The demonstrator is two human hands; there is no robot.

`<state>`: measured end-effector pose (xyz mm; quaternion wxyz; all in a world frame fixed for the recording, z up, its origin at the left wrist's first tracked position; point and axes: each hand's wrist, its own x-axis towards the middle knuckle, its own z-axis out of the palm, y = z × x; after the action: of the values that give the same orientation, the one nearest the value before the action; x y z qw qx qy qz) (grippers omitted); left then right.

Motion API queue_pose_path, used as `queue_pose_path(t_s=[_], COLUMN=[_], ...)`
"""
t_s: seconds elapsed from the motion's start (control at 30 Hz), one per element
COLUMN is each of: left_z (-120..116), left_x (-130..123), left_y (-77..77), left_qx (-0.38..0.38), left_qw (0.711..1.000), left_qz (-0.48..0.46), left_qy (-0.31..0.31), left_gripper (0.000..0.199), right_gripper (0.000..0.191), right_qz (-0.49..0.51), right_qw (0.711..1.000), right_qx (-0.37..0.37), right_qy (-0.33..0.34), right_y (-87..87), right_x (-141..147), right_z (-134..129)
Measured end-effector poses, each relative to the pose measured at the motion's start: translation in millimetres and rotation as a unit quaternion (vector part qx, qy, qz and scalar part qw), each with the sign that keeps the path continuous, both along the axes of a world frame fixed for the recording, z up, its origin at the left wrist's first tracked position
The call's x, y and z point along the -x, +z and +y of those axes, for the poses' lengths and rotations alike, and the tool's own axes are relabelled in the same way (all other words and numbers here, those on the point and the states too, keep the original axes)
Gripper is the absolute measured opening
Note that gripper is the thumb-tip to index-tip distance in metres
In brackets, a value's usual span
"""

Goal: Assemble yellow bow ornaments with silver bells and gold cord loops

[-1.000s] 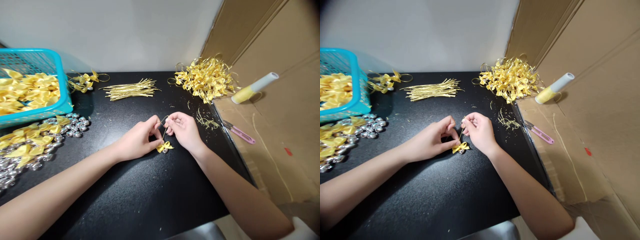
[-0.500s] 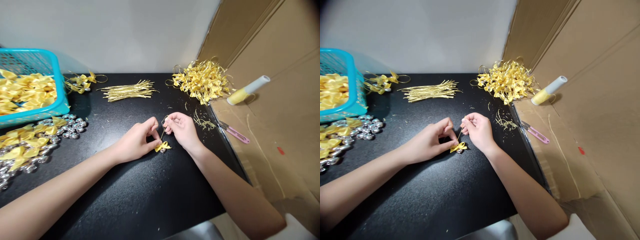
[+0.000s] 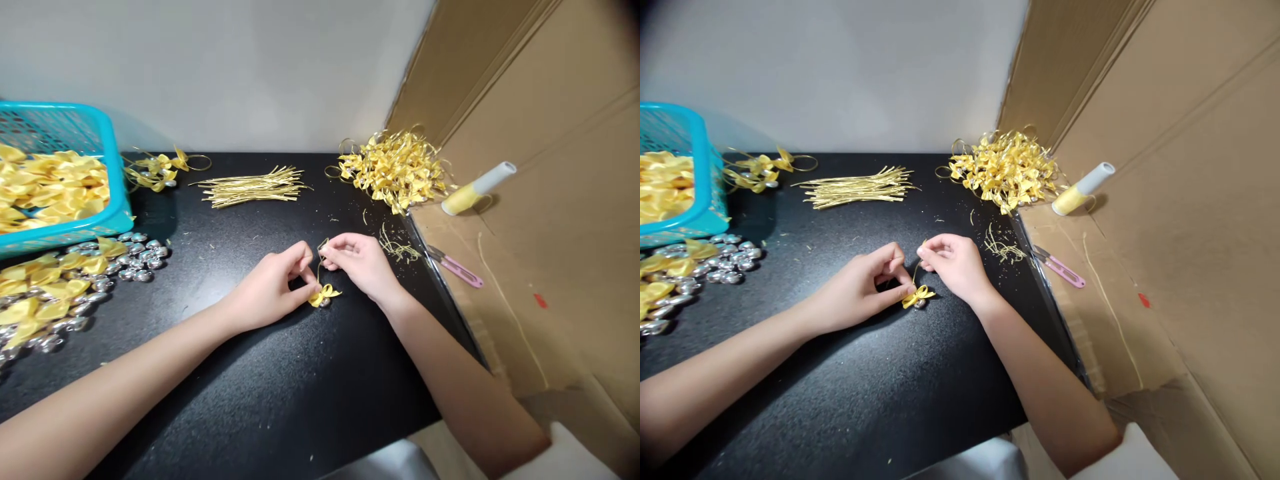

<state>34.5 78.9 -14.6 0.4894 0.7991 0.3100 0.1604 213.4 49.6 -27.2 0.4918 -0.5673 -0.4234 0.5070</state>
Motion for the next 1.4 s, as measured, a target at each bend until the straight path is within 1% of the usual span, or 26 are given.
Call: queue_pose_path(t_s=[0.07, 0.1, 0.13, 0.17, 0.2, 0.23, 0.27, 0.3, 0.33, 0.37, 0.43, 0.57, 0.67, 0.73, 0.77, 0.8, 0.83, 0.9, 0.97, 1.03, 1.07, 1.17, 1.27, 1.4], left_z=[1.1, 1.7, 2.3, 2.8, 3.2, 3.4, 3.5, 3.6, 3.7, 3.8, 4.1, 4.6, 4.8, 5.0, 5.2, 5.4, 5.5, 5.7, 5.5, 5.1, 4.9, 4.7, 4.8, 4.6], left_x=[-0.2, -0.1, 0.0, 0.3, 0.5, 0.8, 1.0, 1.2, 1.3, 1.4, 1.7, 2.5, 2.8, 2.8, 2.7, 2.7, 2.6, 2.5, 2.5, 2.7, 2.9, 3.7, 4.3, 4.6], left_y=[-1.0, -1.3, -1.4, -1.4, -1.3, -1.1, -0.9, -0.8, -0.8, -0.9, -1.3, -2.5, -3.2, -3.8, -4.1, -4.3, -4.4, -4.3, -3.6, -3.1, -2.9, -2.9, -3.2, -2.8], left_qx=[0.016, 0.016, 0.012, 0.005, -0.001, -0.005, -0.006, -0.004, -0.003, -0.002, -0.008, -0.044, -0.065, -0.069, -0.068, -0.066, -0.064, -0.062, -0.061, -0.063, -0.064, -0.064, -0.061, -0.054], left_qw=[1.000, 1.000, 1.000, 1.000, 1.000, 1.000, 1.000, 1.000, 1.000, 0.999, 0.999, 0.999, 0.997, 0.997, 0.997, 0.996, 0.996, 0.996, 0.996, 0.996, 0.996, 0.996, 0.996, 0.996], left_qz=[-0.008, -0.008, -0.006, -0.003, -0.001, 0.000, -0.001, -0.001, -0.002, -0.003, -0.004, -0.009, -0.020, -0.029, -0.033, -0.036, -0.039, -0.041, -0.042, -0.044, -0.045, -0.051, -0.053, -0.055], left_qy=[-0.012, -0.019, -0.024, -0.026, -0.027, -0.027, -0.028, -0.029, -0.031, -0.032, -0.031, -0.025, -0.029, -0.033, -0.035, -0.037, -0.039, -0.040, -0.041, -0.040, -0.039, -0.040, -0.043, -0.041], left_gripper=[0.020, 0.017, 0.014, 0.012, 0.009, 0.006, 0.006, 0.007, 0.009, 0.011, 0.013, 0.014, 0.012, 0.012, 0.012, 0.012, 0.013, 0.015, 0.016, 0.018, 0.019, 0.022, 0.024, 0.022], right_gripper=[0.025, 0.026, 0.028, 0.030, 0.031, 0.033, 0.036, 0.038, 0.041, 0.043, 0.043, 0.042, 0.043, 0.043, 0.041, 0.039, 0.036, 0.031, 0.027, 0.025, 0.024, 0.022, 0.022, 0.021], right_qz=[-0.081, -0.142, -0.217, -0.312, -0.420, -0.515, -0.585, -0.629, -0.653, -0.665, -0.667, -0.647, -0.640, -0.618, -0.597, -0.561, -0.526, -0.482, -0.449, -0.421, -0.420, -0.451, -0.484, -0.512], right_qw=[0.997, 0.989, 0.974, 0.945, 0.899, 0.847, 0.801, 0.769, 0.750, 0.741, 0.740, 0.757, 0.763, 0.780, 0.794, 0.818, 0.841, 0.872, 0.891, 0.893, 0.890, 0.874, 0.856, 0.840], right_qx=[-0.006, -0.014, -0.025, -0.040, -0.056, -0.058, -0.054, -0.043, -0.031, -0.019, 0.002, 0.031, 0.047, 0.062, 0.070, 0.080, 0.083, 0.067, 0.060, 0.073, 0.070, 0.055, 0.040, 0.023], right_qy=[-0.007, -0.026, -0.054, -0.085, -0.112, -0.114, -0.115, -0.110, -0.100, -0.091, -0.091, -0.089, -0.075, -0.084, -0.092, -0.102, -0.091, -0.040, 0.045, 0.141, 0.161, 0.174, 0.177, 0.175], right_y=[9.1, 13.6, 17.7, 21.0, 23.1, 23.9, 23.4, 21.7, 19.0, 15.8, 9.4, 3.4, 6.9, 13.9, 18.9, 24.6, 30.7, 42.4, 50.6, 53.5, 53.0, 47.8, 43.8, 44.0], right_x=[-19.9, -34.9, -52.8, -72.8, -93.5, -113.6, -131.8, -147.0, -158.7, -166.7, -173.6, -173.2, -173.3, -168.1, -161.8, -152.6, -140.4, -109.4, -75.9, -48.0, -37.8, -22.4, -19.5, -17.4], right_z=[-10.5, -18.5, -28.1, -39.2, -51.1, -63.2, -74.9, -85.4, -94.4, -101.5, -109.7, -110.1, -108.6, -109.6, -110.3, -110.7, -110.4, -107.4, -100.9, -92.5, -88.5, -79.8, -76.5, -74.9])
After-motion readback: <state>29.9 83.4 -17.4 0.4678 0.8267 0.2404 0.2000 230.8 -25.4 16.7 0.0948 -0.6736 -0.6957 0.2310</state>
